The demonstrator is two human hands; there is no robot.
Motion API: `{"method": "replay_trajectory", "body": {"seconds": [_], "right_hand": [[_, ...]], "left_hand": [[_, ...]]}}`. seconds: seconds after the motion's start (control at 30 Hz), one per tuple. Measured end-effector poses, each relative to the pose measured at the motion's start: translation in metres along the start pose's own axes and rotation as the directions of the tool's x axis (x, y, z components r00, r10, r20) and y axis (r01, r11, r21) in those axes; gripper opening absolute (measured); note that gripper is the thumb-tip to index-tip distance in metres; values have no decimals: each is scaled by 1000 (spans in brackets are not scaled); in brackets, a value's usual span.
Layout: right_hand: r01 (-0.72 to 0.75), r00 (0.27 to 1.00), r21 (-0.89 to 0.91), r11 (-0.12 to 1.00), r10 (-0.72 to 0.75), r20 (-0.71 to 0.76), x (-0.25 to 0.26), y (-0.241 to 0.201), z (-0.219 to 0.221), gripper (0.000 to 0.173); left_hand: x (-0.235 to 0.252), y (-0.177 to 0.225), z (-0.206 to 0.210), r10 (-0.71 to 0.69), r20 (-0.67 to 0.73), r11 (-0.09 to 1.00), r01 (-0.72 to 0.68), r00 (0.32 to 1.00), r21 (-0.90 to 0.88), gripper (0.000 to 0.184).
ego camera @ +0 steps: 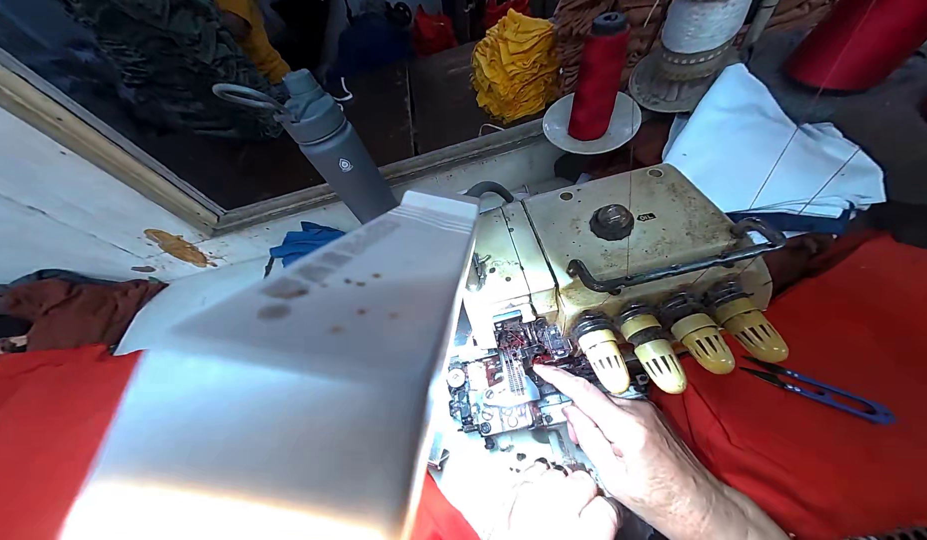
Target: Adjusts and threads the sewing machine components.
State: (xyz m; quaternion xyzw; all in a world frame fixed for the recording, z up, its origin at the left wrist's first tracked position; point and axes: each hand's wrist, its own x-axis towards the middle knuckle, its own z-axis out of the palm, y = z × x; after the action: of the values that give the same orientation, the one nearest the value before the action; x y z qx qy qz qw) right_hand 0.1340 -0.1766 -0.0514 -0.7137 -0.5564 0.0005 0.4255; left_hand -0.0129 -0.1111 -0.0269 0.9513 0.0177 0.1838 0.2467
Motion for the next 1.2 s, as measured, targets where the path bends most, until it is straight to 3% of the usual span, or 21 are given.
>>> {"method": "replay_trajectory", "body": {"seconds": [0.33, 0.47, 0.67, 0.83, 0.93, 1.1, 1.2], "right_hand": [[-7, 1000, -114, 993, 9, 12, 0, 4, 0, 40], [15, 999, -60, 998, -18, -48, 0, 3, 2, 36], [-25, 1000, -75, 997, 25, 2, 5, -4, -2, 32], [-51, 999, 28, 998, 51, -3, 3, 2, 9, 35], [-35, 999, 9, 999, 35, 0, 2, 2, 8, 32], [-18, 993, 29, 999, 21, -118, 4, 3, 11, 27], [-42, 997, -35, 999, 40, -66, 7, 1, 11, 30]], "left_hand": [[0, -2, 10, -7, 5, 1000, 7, 1000, 29, 14], [-1, 0, 10, -30, 4, 999, 30, 1000, -32, 13], [0, 3, 9, -14, 14, 1000, 14, 1000, -21, 14], [-1, 4, 9, -15, 26, 999, 16, 1000, -31, 14], [-3, 4, 8, -12, 31, 1000, 13, 999, -18, 14], [-3, 6, 5, -1, 44, 1000, 2, 999, -18, 15], [-2, 7, 6, 19, 34, 999, -18, 999, -27, 15]]}}
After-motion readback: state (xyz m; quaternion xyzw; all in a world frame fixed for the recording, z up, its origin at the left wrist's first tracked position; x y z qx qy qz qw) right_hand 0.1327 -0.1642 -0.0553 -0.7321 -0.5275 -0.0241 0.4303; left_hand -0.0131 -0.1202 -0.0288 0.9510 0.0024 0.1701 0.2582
